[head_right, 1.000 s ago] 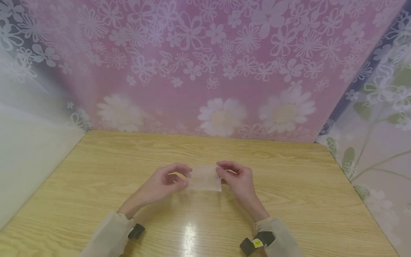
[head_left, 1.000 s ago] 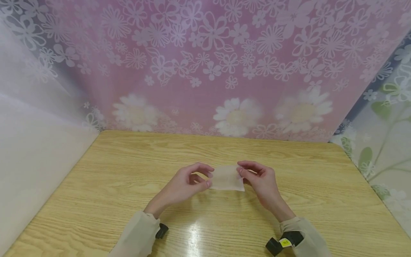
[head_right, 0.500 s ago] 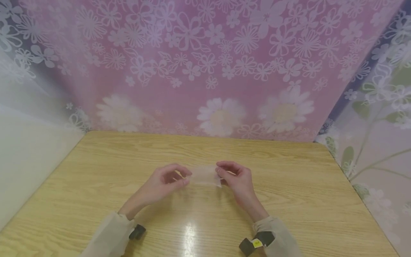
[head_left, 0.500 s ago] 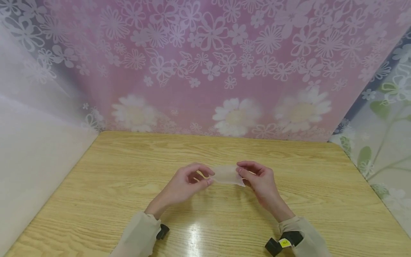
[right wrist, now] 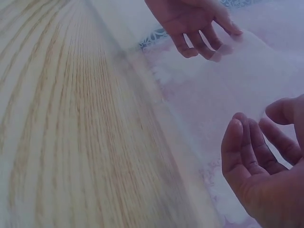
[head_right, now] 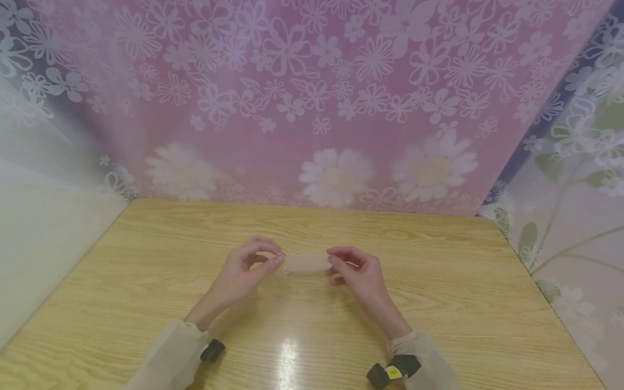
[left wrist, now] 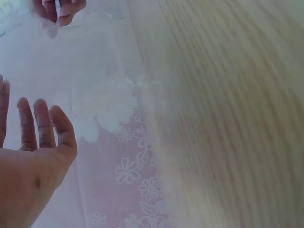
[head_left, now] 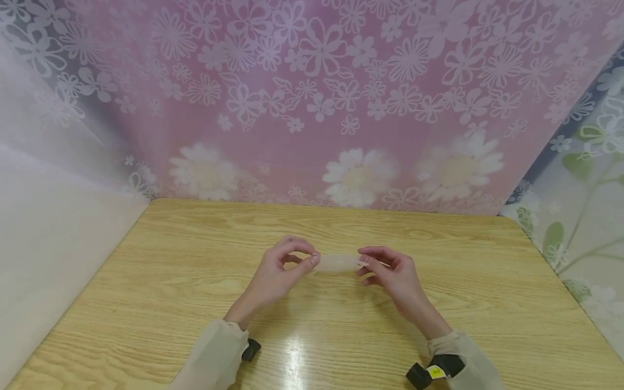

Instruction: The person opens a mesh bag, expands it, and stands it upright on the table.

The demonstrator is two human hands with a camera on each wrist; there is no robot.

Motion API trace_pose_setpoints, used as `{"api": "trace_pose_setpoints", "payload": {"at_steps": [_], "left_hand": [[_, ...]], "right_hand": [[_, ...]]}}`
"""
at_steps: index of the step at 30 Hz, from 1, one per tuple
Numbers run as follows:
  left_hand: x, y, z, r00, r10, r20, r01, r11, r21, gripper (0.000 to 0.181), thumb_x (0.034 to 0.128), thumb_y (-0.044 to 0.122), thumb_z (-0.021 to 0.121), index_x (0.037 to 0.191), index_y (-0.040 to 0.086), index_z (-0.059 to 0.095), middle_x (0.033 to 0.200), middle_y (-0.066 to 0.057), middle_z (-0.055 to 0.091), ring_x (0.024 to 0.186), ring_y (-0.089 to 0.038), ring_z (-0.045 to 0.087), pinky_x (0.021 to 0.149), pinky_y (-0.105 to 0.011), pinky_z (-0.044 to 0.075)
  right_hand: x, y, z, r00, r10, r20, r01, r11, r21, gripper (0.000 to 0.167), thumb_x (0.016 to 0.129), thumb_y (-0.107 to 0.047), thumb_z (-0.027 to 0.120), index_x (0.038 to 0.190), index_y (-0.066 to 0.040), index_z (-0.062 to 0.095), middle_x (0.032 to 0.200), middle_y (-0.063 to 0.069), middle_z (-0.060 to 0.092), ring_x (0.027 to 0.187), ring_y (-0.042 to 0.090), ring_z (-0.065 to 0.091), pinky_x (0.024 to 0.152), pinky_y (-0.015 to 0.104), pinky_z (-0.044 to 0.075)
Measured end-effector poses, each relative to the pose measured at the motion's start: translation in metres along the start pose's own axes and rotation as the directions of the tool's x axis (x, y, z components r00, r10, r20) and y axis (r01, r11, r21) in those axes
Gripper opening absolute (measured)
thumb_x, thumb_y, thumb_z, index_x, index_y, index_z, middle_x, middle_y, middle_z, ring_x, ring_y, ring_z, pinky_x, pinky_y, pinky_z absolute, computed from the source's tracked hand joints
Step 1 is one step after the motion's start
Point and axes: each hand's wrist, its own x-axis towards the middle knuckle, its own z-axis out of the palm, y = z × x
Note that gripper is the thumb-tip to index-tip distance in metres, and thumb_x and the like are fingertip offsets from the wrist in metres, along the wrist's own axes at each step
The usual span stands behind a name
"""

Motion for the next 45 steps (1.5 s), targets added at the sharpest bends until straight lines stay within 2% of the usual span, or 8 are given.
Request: {"api": "trace_pose_setpoints", "payload": {"at_steps": [7,10,15,20,25,31,38,45], "left_hand": [[0.001,0.003,0.002,1.0,0.013,-0.017,-0.014,0.998,-0.068,0.014,0.0987,0.018,0.07,0.109,0.008,0.073,0.113,-0.004,0.068,0.1,-0.014,0.066,0.091,-0.037,0.058],[0.001,0.004,0.004,0.999,0.018,-0.026,-0.021,0.995,-0.096,0.017,0.0986,0.014,0.07,0.111,0.003,0.071,0.112,-0.008,0.069,0.097,-0.013,0.068,0.089,-0.032,0.059],[0.001,0.004,0.006,0.999,0.011,-0.045,-0.016,0.993,-0.115,0.014,0.0982,0.013,0.07,0.111,0.008,0.072,0.111,-0.01,0.07,0.096,-0.009,0.069,0.087,-0.028,0.059],[0.0,0.005,0.006,0.999,0.009,-0.044,-0.014,0.994,-0.113,0.015,0.0978,0.012,0.07,0.112,0.007,0.072,0.111,-0.01,0.07,0.096,-0.01,0.07,0.087,-0.028,0.06],[0.0,0.008,0.007,1.0,0.02,-0.025,-0.022,0.996,-0.084,0.017,0.098,0.016,0.071,0.114,0.009,0.073,0.113,-0.006,0.07,0.101,-0.014,0.069,0.091,-0.032,0.059],[0.001,0.012,0.008,0.999,0.031,-0.011,-0.031,0.999,-0.014,0.013,0.0983,0.019,0.071,0.11,0.016,0.077,0.114,0.0,0.07,0.105,-0.014,0.066,0.092,-0.033,0.059],[0.001,0.013,0.01,0.998,0.068,-0.011,-0.067,0.996,0.062,0.011,0.0986,0.023,0.07,0.107,0.022,0.077,0.11,0.005,0.072,0.1,-0.011,0.067,0.088,-0.033,0.059],[0.002,0.016,0.012,0.998,0.065,-0.026,-0.063,0.995,0.084,0.007,0.0985,0.025,0.07,0.104,0.022,0.074,0.103,0.006,0.075,0.092,-0.009,0.068,0.085,-0.031,0.058]], "right_hand": [[-0.004,-0.002,-0.006,0.984,-0.174,0.044,0.175,0.984,-0.017,0.022,0.1,-0.007,0.065,0.119,0.004,0.068,0.095,-0.002,0.075,0.087,0.012,0.072,0.072,0.029,0.063],[-0.006,-0.001,-0.009,0.959,-0.268,0.091,0.27,0.963,-0.011,0.02,0.099,-0.001,0.064,0.117,0.003,0.07,0.099,-0.002,0.076,0.091,0.011,0.072,0.072,0.028,0.062],[-0.009,0.0,-0.009,0.907,-0.395,0.143,0.399,0.917,0.004,0.021,0.096,0.01,0.061,0.116,0.009,0.067,0.106,-0.003,0.075,0.097,0.008,0.07,0.077,0.023,0.061],[-0.01,-0.003,-0.006,0.883,-0.449,0.136,0.456,0.89,-0.025,0.019,0.096,0.01,0.061,0.114,0.013,0.066,0.11,-0.005,0.073,0.095,0.006,0.068,0.079,0.021,0.059],[-0.01,-0.005,-0.003,0.876,-0.469,0.111,0.478,0.876,-0.064,0.016,0.096,0.008,0.063,0.11,0.013,0.068,0.106,-0.004,0.073,0.092,0.008,0.069,0.076,0.022,0.06],[-0.01,-0.005,-0.001,0.889,-0.445,0.107,0.456,0.882,-0.119,0.017,0.095,0.004,0.068,0.11,0.011,0.07,0.104,-0.005,0.071,0.093,0.01,0.069,0.077,0.021,0.061],[-0.009,-0.005,0.002,0.866,-0.488,0.105,0.499,0.855,-0.142,0.012,0.093,0.009,0.068,0.104,0.007,0.072,0.098,-0.006,0.071,0.086,0.007,0.07,0.073,0.019,0.059],[-0.009,-0.01,0.005,0.884,-0.457,0.099,0.468,0.863,-0.192,0.009,0.092,0.007,0.07,0.102,0.005,0.07,0.094,-0.009,0.071,0.085,0.007,0.072,0.076,0.02,0.06]]}}
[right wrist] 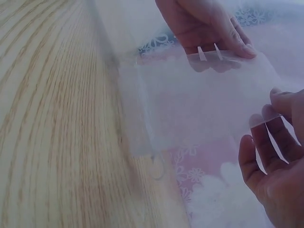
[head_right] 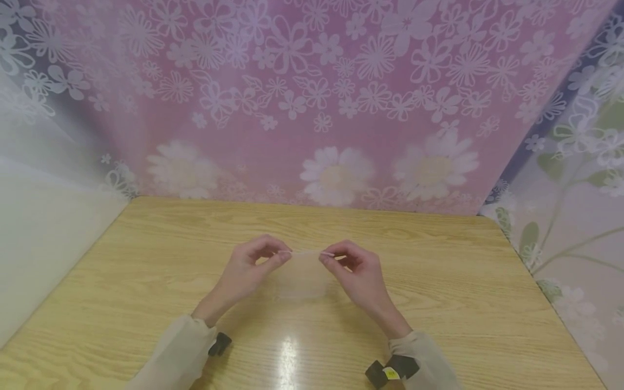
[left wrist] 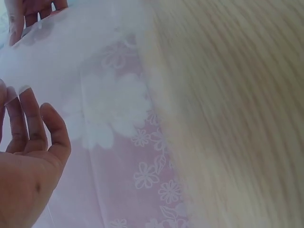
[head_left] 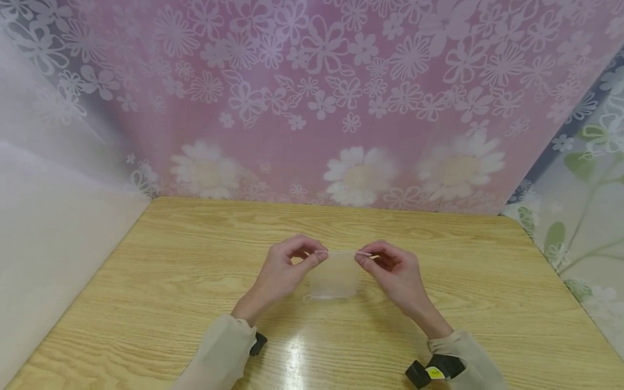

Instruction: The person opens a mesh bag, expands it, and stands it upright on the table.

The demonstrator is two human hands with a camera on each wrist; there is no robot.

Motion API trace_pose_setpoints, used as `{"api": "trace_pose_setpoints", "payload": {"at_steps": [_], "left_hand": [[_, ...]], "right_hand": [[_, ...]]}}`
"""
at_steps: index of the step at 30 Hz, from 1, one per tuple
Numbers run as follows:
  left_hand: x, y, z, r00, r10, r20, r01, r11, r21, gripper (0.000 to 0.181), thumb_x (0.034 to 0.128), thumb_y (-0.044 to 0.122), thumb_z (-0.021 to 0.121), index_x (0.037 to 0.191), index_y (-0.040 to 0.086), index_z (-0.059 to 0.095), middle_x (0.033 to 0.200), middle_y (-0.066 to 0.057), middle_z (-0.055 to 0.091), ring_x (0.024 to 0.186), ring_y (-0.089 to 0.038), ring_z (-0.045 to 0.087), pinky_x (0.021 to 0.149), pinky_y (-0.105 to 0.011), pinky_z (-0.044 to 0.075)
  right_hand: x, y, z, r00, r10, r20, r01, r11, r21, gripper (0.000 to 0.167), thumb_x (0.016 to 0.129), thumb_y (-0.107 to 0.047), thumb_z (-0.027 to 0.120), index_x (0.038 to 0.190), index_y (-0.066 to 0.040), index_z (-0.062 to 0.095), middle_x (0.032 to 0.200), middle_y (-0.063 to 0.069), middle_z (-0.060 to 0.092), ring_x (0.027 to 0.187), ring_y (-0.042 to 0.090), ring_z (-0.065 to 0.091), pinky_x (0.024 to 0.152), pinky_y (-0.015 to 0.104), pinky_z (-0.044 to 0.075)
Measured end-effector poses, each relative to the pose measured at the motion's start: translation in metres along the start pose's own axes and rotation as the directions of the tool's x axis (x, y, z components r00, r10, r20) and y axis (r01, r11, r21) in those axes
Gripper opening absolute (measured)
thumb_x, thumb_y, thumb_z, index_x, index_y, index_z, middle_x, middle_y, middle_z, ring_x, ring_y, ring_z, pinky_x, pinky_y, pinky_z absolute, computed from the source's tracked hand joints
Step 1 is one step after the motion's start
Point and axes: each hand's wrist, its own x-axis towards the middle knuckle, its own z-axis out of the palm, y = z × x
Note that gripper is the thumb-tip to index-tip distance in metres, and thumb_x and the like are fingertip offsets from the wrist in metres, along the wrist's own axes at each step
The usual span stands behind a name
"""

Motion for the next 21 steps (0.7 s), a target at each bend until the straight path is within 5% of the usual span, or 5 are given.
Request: {"api": "trace_pose_setpoints", "payload": {"at_steps": [7,12,21], "left_hand": [[0.0008,0.0035,0.0027,0.999,-0.038,0.022,0.038,0.999,-0.022,0.005,0.096,0.023,0.074,0.099,0.02,0.071,0.097,0.003,0.075,0.084,-0.014,0.068,0.073,-0.025,0.054],[0.0004,0.0013,0.0025,1.0,-0.02,0.024,0.021,1.0,-0.019,0.007,0.0974,0.021,0.071,0.103,0.017,0.073,0.1,0.002,0.075,0.088,-0.021,0.07,0.077,-0.028,0.056],[0.0021,0.002,0.0034,1.0,0.014,0.025,-0.014,1.0,0.004,0.009,0.098,0.024,0.071,0.103,0.017,0.075,0.099,0.003,0.071,0.088,-0.01,0.064,0.083,-0.033,0.058]], "right_hand": [[0.001,-0.0022,0.001,1.0,-0.007,0.02,0.007,1.0,0.014,0.008,0.093,0.007,0.068,0.101,0.007,0.068,0.092,-0.01,0.07,0.085,0.003,0.071,0.074,0.019,0.059],[0.0009,-0.0004,0.0004,0.997,-0.064,0.043,0.062,0.998,0.03,0.011,0.096,0.008,0.063,0.104,0.01,0.069,0.095,-0.009,0.072,0.087,0.003,0.071,0.074,0.019,0.059],[0.0021,-0.002,0.0027,0.997,-0.057,0.054,0.059,0.998,-0.027,0.009,0.092,0.005,0.071,0.097,-0.002,0.071,0.09,-0.003,0.068,0.077,0.007,0.068,0.067,0.02,0.057]]}}
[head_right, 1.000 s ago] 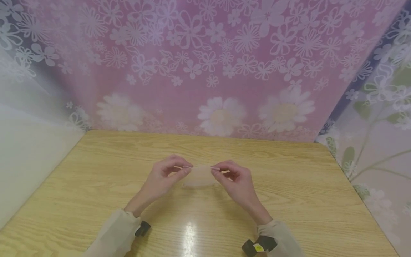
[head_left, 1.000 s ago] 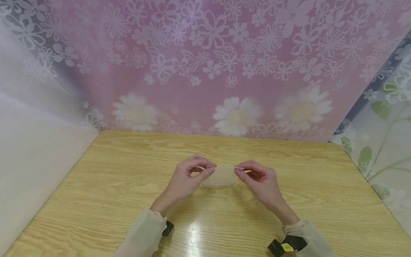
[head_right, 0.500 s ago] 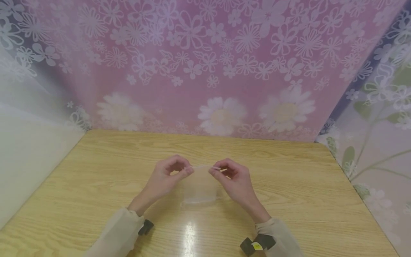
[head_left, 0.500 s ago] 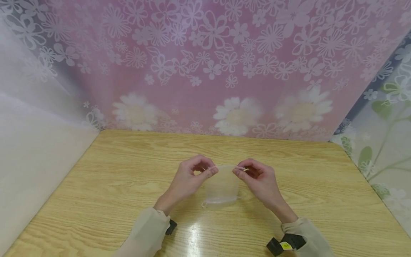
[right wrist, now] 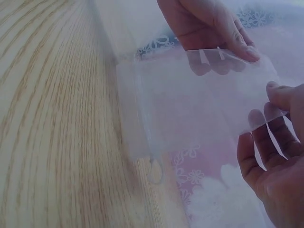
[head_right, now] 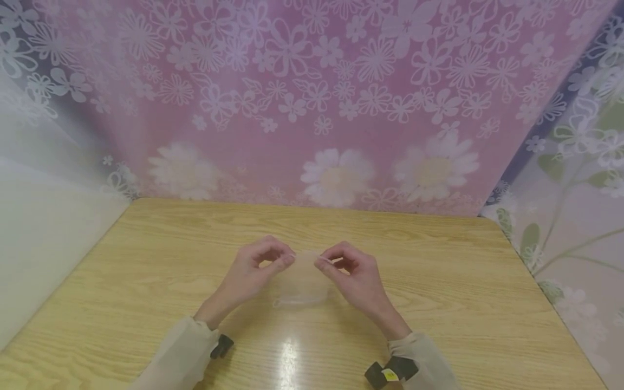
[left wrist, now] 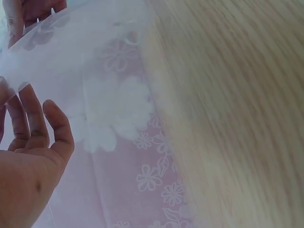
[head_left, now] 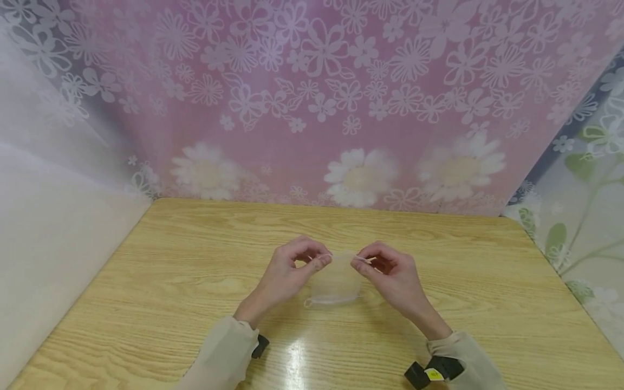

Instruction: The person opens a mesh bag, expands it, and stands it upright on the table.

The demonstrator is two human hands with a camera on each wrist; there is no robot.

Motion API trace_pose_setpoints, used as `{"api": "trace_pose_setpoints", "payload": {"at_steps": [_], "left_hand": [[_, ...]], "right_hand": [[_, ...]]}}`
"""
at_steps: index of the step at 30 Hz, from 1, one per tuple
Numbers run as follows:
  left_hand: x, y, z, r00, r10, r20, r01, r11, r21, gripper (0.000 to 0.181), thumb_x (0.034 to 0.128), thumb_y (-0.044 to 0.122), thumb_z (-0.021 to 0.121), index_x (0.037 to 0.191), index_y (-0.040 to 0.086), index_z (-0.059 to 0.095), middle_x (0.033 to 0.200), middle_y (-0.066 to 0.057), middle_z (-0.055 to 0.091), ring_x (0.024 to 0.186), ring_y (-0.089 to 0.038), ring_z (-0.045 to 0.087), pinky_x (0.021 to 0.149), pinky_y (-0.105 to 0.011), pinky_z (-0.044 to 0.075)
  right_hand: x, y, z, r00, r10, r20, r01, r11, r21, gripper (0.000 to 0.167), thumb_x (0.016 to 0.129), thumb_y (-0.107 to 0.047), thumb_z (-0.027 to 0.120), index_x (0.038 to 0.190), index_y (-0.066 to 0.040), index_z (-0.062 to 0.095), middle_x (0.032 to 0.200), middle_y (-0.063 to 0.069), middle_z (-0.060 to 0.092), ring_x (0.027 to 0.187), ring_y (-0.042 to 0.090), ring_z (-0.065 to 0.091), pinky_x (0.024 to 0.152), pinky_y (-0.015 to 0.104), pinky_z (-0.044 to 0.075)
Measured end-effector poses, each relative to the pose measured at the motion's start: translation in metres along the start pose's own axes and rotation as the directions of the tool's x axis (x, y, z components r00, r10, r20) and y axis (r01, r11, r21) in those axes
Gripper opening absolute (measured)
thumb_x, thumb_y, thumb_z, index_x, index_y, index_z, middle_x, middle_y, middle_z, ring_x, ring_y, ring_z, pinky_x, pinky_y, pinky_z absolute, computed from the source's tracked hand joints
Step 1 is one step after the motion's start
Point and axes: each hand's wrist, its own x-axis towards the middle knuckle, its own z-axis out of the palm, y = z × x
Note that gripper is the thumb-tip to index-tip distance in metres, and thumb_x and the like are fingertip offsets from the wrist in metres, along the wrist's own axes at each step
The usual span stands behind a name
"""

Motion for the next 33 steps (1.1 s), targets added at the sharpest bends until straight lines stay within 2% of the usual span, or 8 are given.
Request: {"api": "trace_pose_setpoints", "payload": {"at_steps": [5,12,17,21,23,28,33], "left_hand": [[0.0002,0.0024,0.0017,1.0,-0.016,0.011,0.016,1.0,-0.008,0.006,0.0959,0.025,0.074,0.1,0.02,0.071,0.095,0.003,0.068,0.087,-0.011,0.064,0.082,-0.031,0.058],[0.0011,0.001,0.0032,1.0,-0.008,0.028,0.008,1.0,0.023,0.013,0.0992,0.023,0.069,0.106,0.014,0.076,0.1,0.004,0.068,0.087,-0.01,0.061,0.081,-0.03,0.058],[0.0009,-0.0007,0.0039,1.0,-0.005,0.024,0.005,1.0,0.026,0.011,0.0972,0.023,0.072,0.103,0.015,0.076,0.097,0.004,0.067,0.087,-0.008,0.062,0.082,-0.029,0.058],[0.0008,0.0,0.0048,1.0,0.005,0.028,-0.006,1.0,0.014,0.006,0.0954,0.022,0.074,0.1,0.017,0.074,0.096,0.003,0.067,0.087,-0.008,0.064,0.083,-0.03,0.059],[0.0007,0.0006,0.0053,0.999,0.004,0.034,-0.004,1.0,0.011,0.007,0.0956,0.022,0.074,0.1,0.018,0.074,0.095,0.003,0.067,0.087,-0.008,0.063,0.083,-0.031,0.059],[0.0,0.0012,0.006,0.999,-0.01,0.042,0.009,1.0,0.011,0.009,0.0965,0.024,0.073,0.103,0.019,0.075,0.096,0.004,0.066,0.087,-0.009,0.063,0.084,-0.035,0.059],[-0.0002,0.0007,0.0065,0.998,-0.048,0.042,0.048,0.999,-0.004,0.012,0.0961,0.023,0.074,0.108,0.021,0.074,0.095,0.004,0.068,0.088,-0.01,0.065,0.086,-0.035,0.059]], "right_hand": [[0.0004,0.0004,0.0018,1.0,-0.02,0.002,0.02,1.0,-0.01,0.012,0.091,0.007,0.071,0.096,-0.003,0.071,0.088,-0.001,0.067,0.072,0.007,0.062,0.063,0.021,0.054],[-0.0003,0.0009,0.003,0.998,-0.055,0.022,0.056,0.998,-0.034,0.013,0.094,0.007,0.066,0.099,0.001,0.076,0.091,-0.002,0.066,0.071,0.006,0.054,0.054,0.025,0.045],[-0.0006,0.0011,0.004,0.998,-0.053,0.04,0.053,0.999,0.003,0.011,0.094,0.007,0.068,0.1,0.0,0.074,0.092,0.003,0.066,0.076,0.006,0.06,0.064,0.02,0.053],[-0.0002,0.001,0.0049,0.998,-0.041,0.053,0.039,0.998,0.049,0.007,0.094,0.003,0.07,0.099,-0.001,0.069,0.092,0.009,0.065,0.08,0.008,0.065,0.073,0.021,0.058],[-0.0002,0.0013,0.0052,0.998,-0.043,0.05,0.04,0.998,0.043,0.006,0.094,0.002,0.07,0.1,0.0,0.07,0.093,0.01,0.065,0.08,0.008,0.063,0.072,0.02,0.057],[-0.0002,0.0024,0.0056,0.996,-0.067,0.05,0.067,0.998,0.004,0.013,0.095,0.008,0.065,0.103,0.005,0.074,0.097,0.001,0.064,0.079,0.006,0.057,0.066,0.02,0.051],[0.0,0.0051,0.0061,0.992,-0.106,0.073,0.105,0.994,0.025,0.019,0.096,0.011,0.06,0.107,0.004,0.074,0.1,-0.004,0.064,0.082,0.005,0.056,0.067,0.02,0.05]]}}
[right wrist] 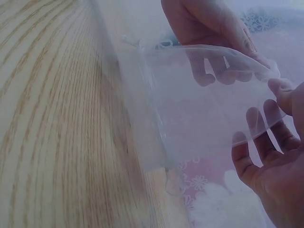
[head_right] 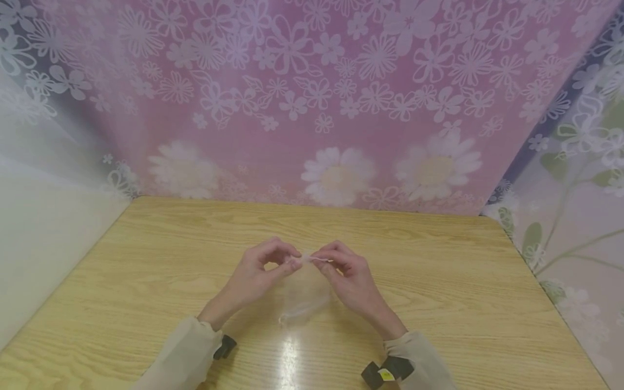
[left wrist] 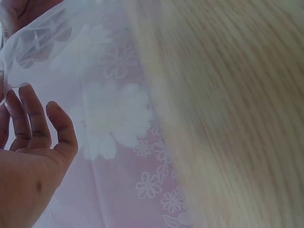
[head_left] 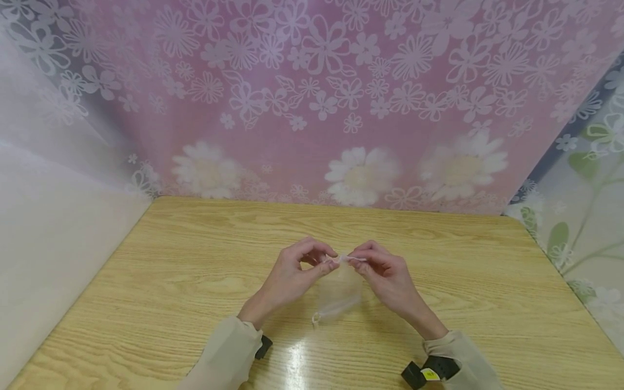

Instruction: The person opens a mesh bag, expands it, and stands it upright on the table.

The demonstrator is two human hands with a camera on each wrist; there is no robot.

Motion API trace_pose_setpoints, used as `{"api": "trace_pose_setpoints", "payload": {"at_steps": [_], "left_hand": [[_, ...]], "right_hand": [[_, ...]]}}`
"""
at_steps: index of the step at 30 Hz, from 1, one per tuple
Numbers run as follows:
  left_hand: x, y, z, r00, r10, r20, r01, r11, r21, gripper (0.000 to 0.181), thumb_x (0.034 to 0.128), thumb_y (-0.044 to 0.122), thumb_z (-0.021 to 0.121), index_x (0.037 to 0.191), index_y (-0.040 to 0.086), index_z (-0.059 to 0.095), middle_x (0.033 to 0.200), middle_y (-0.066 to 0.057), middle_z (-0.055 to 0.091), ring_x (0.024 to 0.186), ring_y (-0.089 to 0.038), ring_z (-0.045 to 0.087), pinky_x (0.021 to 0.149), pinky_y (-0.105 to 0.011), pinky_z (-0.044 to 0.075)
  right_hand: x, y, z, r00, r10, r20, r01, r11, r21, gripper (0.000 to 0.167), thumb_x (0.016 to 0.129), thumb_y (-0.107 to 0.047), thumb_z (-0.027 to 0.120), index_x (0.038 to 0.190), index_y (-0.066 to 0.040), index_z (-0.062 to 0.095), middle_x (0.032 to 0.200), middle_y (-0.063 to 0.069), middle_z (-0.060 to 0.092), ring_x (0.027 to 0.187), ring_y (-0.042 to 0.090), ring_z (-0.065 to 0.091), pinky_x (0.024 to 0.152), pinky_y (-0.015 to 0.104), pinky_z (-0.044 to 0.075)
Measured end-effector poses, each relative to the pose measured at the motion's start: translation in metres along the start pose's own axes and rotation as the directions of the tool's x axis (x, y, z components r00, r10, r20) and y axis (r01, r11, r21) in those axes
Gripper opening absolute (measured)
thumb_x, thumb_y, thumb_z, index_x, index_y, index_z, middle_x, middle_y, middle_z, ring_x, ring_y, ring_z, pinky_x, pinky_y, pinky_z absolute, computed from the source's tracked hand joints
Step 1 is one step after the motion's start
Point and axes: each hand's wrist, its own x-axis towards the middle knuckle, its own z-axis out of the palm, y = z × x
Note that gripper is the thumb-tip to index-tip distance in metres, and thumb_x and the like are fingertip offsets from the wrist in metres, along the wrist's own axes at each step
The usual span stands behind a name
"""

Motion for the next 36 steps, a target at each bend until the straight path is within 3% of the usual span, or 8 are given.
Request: {"api": "trace_pose_setpoints", "payload": {"at_steps": [10,15,19,23,27,36], "left_hand": [[0.0,-0.002,0.002,1.0,0.031,0.006,-0.031,0.999,0.016,0.008,0.0967,0.02,0.073,0.104,0.018,0.075,0.095,0.003,0.068,0.087,-0.009,0.063,0.084,-0.033,0.059],[0.0,-0.002,0.003,0.998,0.052,-0.028,-0.051,0.999,0.014,0.006,0.098,0.024,0.072,0.103,0.022,0.075,0.095,0.005,0.067,0.086,-0.009,0.062,0.083,-0.031,0.059],[0.0,-0.002,0.003,0.993,0.083,-0.082,-0.082,0.996,0.02,0.006,0.0976,0.023,0.072,0.103,0.022,0.075,0.096,0.004,0.067,0.086,-0.01,0.062,0.081,-0.029,0.058],[0.001,-0.004,0.003,0.986,0.119,-0.117,-0.116,0.993,0.028,0.007,0.0974,0.022,0.072,0.103,0.021,0.075,0.098,0.003,0.066,0.086,-0.011,0.061,0.079,-0.028,0.058],[0.001,-0.004,0.005,0.985,0.125,-0.12,-0.124,0.992,0.023,0.007,0.0975,0.022,0.072,0.103,0.021,0.076,0.1,0.002,0.066,0.086,-0.012,0.059,0.078,-0.028,0.058],[0.001,-0.001,0.009,0.992,0.102,-0.077,-0.104,0.994,-0.02,0.011,0.0979,0.019,0.071,0.108,0.018,0.073,0.107,0.001,0.074,0.085,-0.012,0.07,0.078,-0.028,0.059]], "right_hand": [[0.0,-0.001,0.002,0.999,0.034,-0.013,-0.034,0.999,-0.032,0.018,0.096,0.009,0.062,0.106,0.001,0.074,0.1,0.001,0.065,0.085,0.006,0.059,0.068,0.022,0.051],[0.002,-0.002,0.003,0.99,0.058,-0.127,-0.065,0.997,-0.049,0.021,0.092,0.009,0.068,0.111,-0.001,0.071,0.104,0.0,0.068,0.093,0.007,0.065,0.076,0.022,0.058],[0.002,-0.002,0.003,0.98,0.038,-0.194,-0.046,0.998,-0.036,0.019,0.089,0.011,0.072,0.106,0.003,0.067,0.098,0.003,0.067,0.086,0.008,0.067,0.073,0.02,0.058],[0.002,-0.002,0.003,0.989,0.006,-0.144,-0.011,0.999,-0.032,0.016,0.088,0.011,0.072,0.101,0.001,0.07,0.093,0.009,0.068,0.082,0.008,0.068,0.07,0.021,0.058],[0.002,-0.002,0.004,0.995,-0.004,-0.095,-0.002,0.998,-0.059,0.016,0.09,0.007,0.072,0.104,-0.002,0.074,0.097,0.009,0.07,0.089,0.009,0.068,0.073,0.022,0.059],[0.003,-0.002,0.01,0.993,-0.028,-0.116,0.023,0.999,-0.049,0.015,0.092,0.005,0.071,0.105,0.0,0.077,0.1,0.014,0.07,0.093,0.012,0.068,0.075,0.023,0.061]]}}
